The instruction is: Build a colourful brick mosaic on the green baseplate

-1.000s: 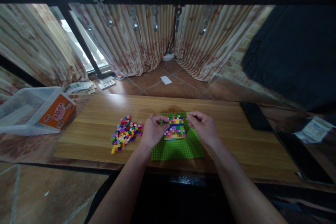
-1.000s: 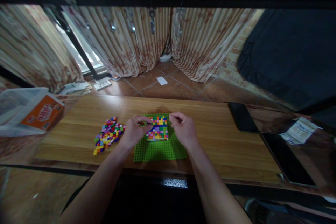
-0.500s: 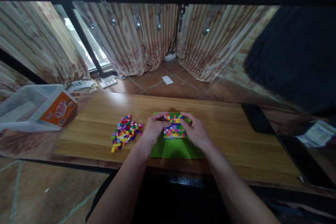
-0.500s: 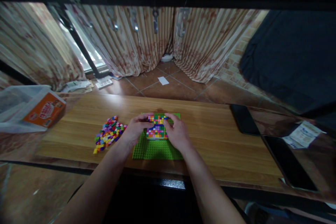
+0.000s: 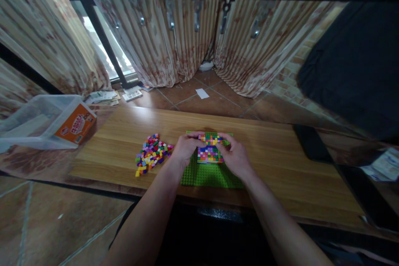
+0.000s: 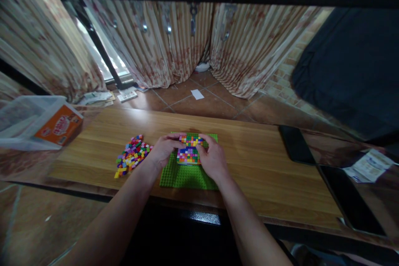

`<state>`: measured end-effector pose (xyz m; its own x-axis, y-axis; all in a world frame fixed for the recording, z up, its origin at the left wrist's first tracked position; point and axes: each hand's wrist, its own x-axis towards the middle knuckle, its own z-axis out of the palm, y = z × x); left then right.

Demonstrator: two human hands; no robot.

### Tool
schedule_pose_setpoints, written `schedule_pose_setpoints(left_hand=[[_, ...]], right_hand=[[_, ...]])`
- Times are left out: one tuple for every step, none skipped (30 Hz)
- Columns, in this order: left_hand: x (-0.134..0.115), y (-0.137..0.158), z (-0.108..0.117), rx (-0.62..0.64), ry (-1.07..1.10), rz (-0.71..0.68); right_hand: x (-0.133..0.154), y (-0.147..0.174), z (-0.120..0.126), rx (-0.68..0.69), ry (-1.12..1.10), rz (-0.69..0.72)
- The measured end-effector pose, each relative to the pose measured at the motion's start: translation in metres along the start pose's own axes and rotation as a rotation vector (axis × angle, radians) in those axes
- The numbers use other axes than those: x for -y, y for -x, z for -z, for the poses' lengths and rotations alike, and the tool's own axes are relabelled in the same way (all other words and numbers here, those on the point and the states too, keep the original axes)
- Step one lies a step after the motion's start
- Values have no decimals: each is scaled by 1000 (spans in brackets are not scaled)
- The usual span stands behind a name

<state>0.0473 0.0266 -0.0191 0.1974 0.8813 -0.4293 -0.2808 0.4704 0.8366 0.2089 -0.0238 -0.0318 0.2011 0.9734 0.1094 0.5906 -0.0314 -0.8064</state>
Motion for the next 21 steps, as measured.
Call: schedule_pose_setpoints(left_hand=[[-1, 0, 0, -7, -4, 0], [-1, -1, 0, -13, -7, 2], [-2, 0, -1, -17, -7, 7], [-2, 0, -1, -16, -4, 12], [-2, 0, 0, -11, 1, 16], [-2, 1, 0, -3, 5, 18], [-2, 1, 0, 7, 9, 13], [-1, 2, 1, 18, 9, 2], [0, 2, 2, 32, 7, -13], [1, 3, 3, 49, 4, -28], [2, 4, 4, 68, 2, -38], [2, 5, 5, 84, 2, -45], [1, 7, 7, 94, 4, -52], [-1, 9, 9, 91, 6, -63], [-5, 11, 12, 78, 5, -83], [-9, 13, 16, 53, 1, -112], [-14, 16, 20, 19, -5, -145], [-21, 18, 26, -19, -12, -179], [-27, 20, 32, -62, -15, -209], [-34, 22, 40, -111, -11, -234], [-40, 24, 47, -164, -6, -260]], right_hand=[[0, 0, 0, -1, 3, -3], [0, 0, 0, -3, 5, -2], [0, 0, -1, -8, 7, 0], [0, 0, -1, -14, 8, 4], [0, 0, -1, -19, 9, 8], [0, 0, -2, -21, 9, 11], [-1, 0, -2, -22, 9, 12], [-2, 0, -3, -21, 9, 12], [-3, 0, -3, -16, 9, 12], [-4, 0, -3, -11, 8, 14], [-6, 0, -3, -4, 5, 17], [-7, 0, -2, 2, -4, 21], [-9, 0, -2, 7, -18, 24], [-10, 0, -1, 5, -31, 27], [-10, -1, 1, -8, -40, 28], [-11, -1, 2, -31, -43, 25], [-11, -2, 4, -64, -44, 23], [-10, -3, 6, -102, -49, 24], [-9, -3, 7, -144, -60, 30], [-7, -3, 9, -183, -81, 45], [-4, -2, 9, -215, -114, 65]])
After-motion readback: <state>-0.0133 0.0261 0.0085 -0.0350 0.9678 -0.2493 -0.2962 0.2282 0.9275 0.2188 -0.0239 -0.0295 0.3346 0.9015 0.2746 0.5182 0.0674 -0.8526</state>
